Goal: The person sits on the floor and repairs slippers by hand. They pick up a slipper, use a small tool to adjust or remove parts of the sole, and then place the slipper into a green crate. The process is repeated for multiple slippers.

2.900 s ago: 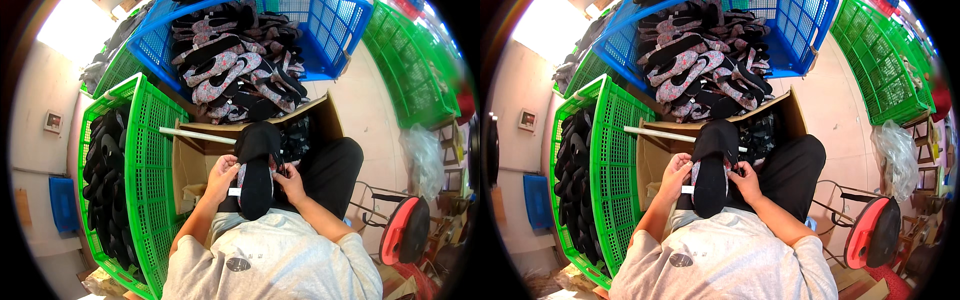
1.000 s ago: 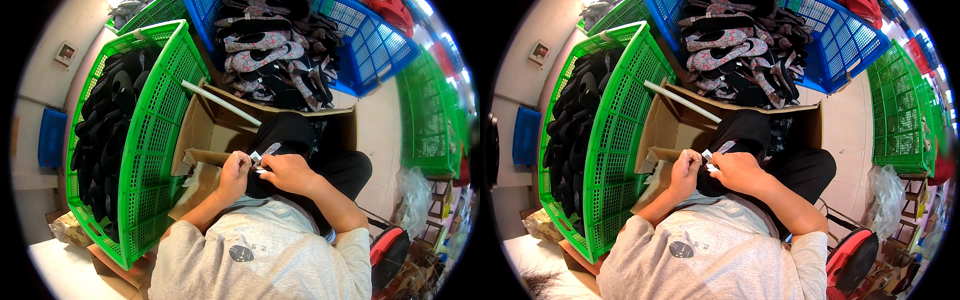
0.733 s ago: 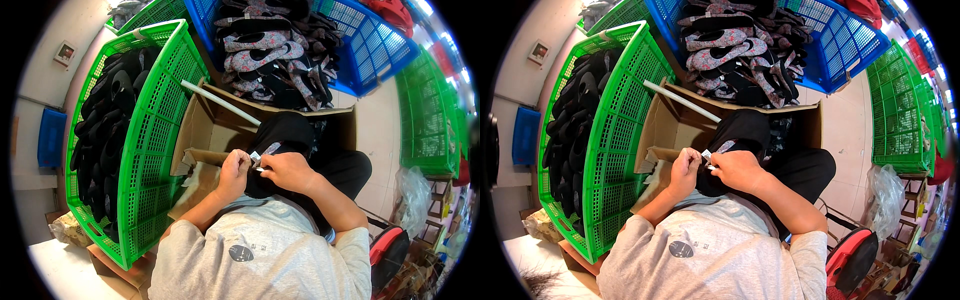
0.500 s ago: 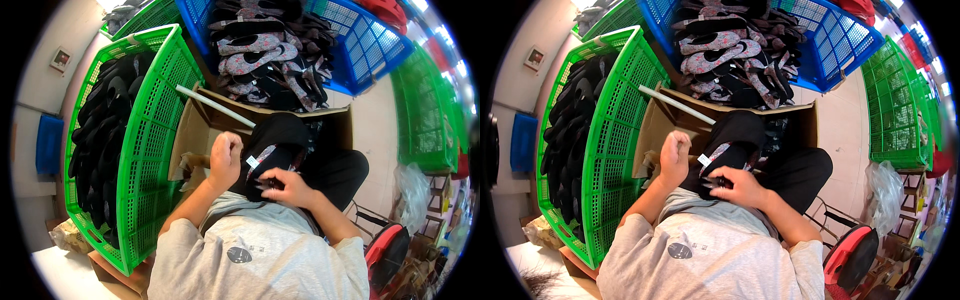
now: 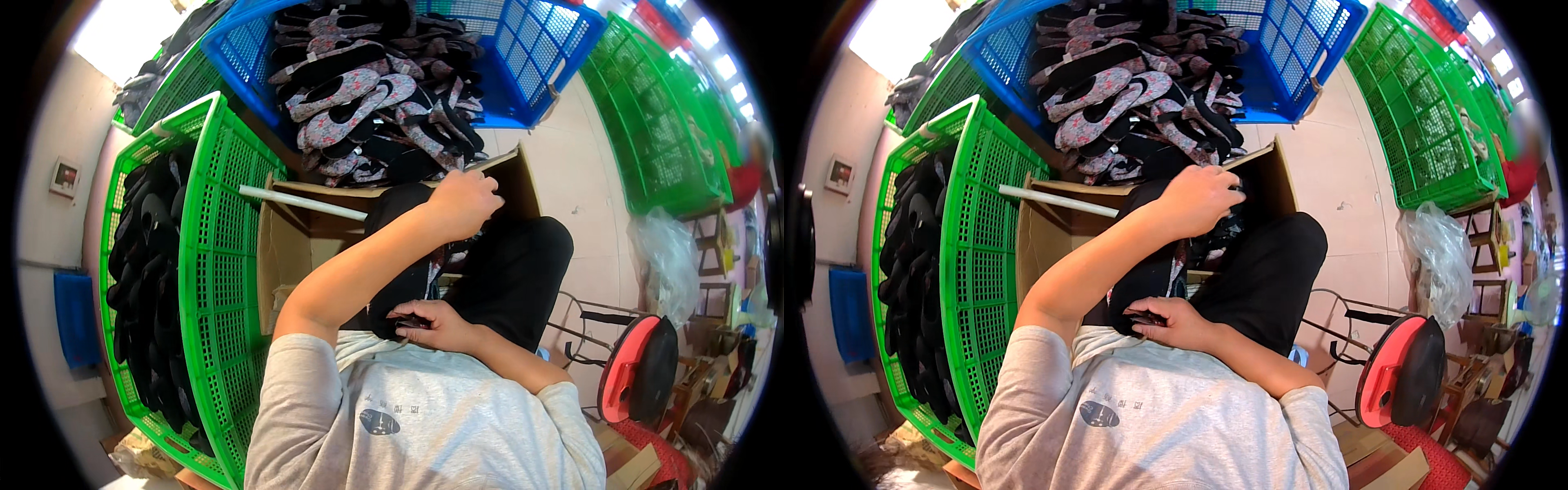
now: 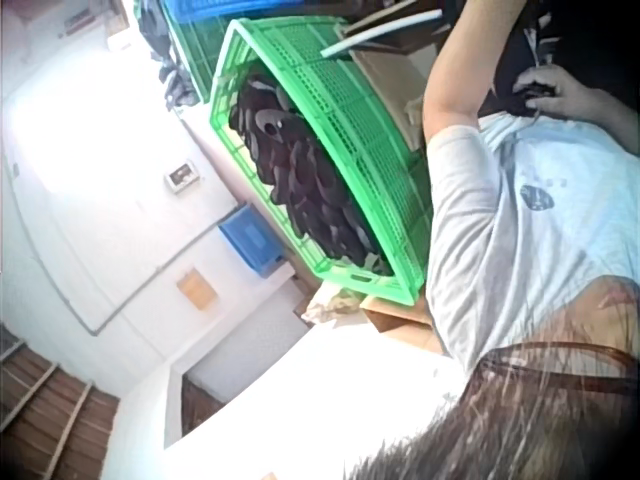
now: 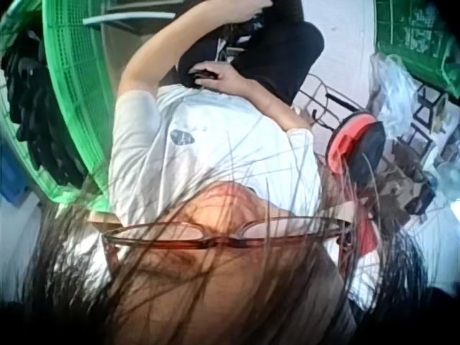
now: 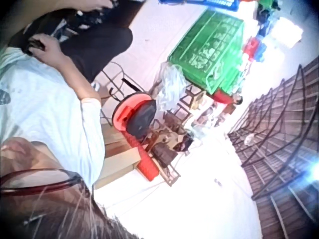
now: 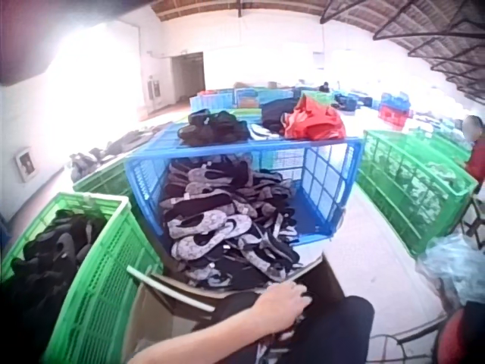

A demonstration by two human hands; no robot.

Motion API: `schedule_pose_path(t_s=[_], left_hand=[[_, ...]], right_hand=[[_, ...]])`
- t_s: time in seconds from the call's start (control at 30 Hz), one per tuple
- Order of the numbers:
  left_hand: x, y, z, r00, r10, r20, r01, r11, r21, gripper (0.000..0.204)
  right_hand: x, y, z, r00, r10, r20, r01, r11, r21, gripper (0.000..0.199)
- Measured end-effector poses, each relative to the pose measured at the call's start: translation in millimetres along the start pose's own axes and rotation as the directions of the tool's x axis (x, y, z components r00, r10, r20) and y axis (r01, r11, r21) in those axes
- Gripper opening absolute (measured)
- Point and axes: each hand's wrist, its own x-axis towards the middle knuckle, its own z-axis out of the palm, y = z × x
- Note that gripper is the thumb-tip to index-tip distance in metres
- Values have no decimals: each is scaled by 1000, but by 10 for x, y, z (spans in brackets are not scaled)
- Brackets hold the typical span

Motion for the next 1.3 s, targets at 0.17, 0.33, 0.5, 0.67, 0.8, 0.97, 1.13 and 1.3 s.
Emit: schedule_pose_path(t_s=[0.17, 0.33, 0.5, 0.67, 0.8, 0.97, 1.13, 1.3], left_hand=[[-73, 309, -1010, 943, 93, -320, -138, 983, -120, 8], [-691, 1012, -2154, 828, 320, -461, -478, 833, -278, 6], [-734, 1096, -2087, 640, 416, -645, -658, 731, -181, 20], [-725, 1521, -1852, 742, 94, -663, -348, 900, -262, 9], [-689, 1311, -1968, 644, 287, -709, -569, 800, -193, 16], [-459, 1446, -1755, 459, 177, -871, -551, 825, -123, 24], [-684, 1257, -1890, 583, 370, -723, -644, 753, -134, 19], [-767, 743, -1764, 761, 230, -606, -342, 937, -74, 11]], right_hand=[[-57, -26, -116, 988, 138, 76, -145, 985, 91, 29], [-50, 87, -101, 988, 130, 87, -149, 950, 273, 24], [4, 39, -117, 986, 139, 90, -157, 957, 246, 21], [-17, 57, -119, 990, 131, 49, -139, 961, 240, 22], [-12, 74, -106, 987, 141, 72, -154, 960, 233, 22], [7, 59, -114, 984, 156, 82, -171, 956, 238, 21], [-13, 82, -91, 985, 155, 72, -169, 948, 269, 21], [-41, 102, -128, 984, 153, 96, -176, 935, 310, 20]])
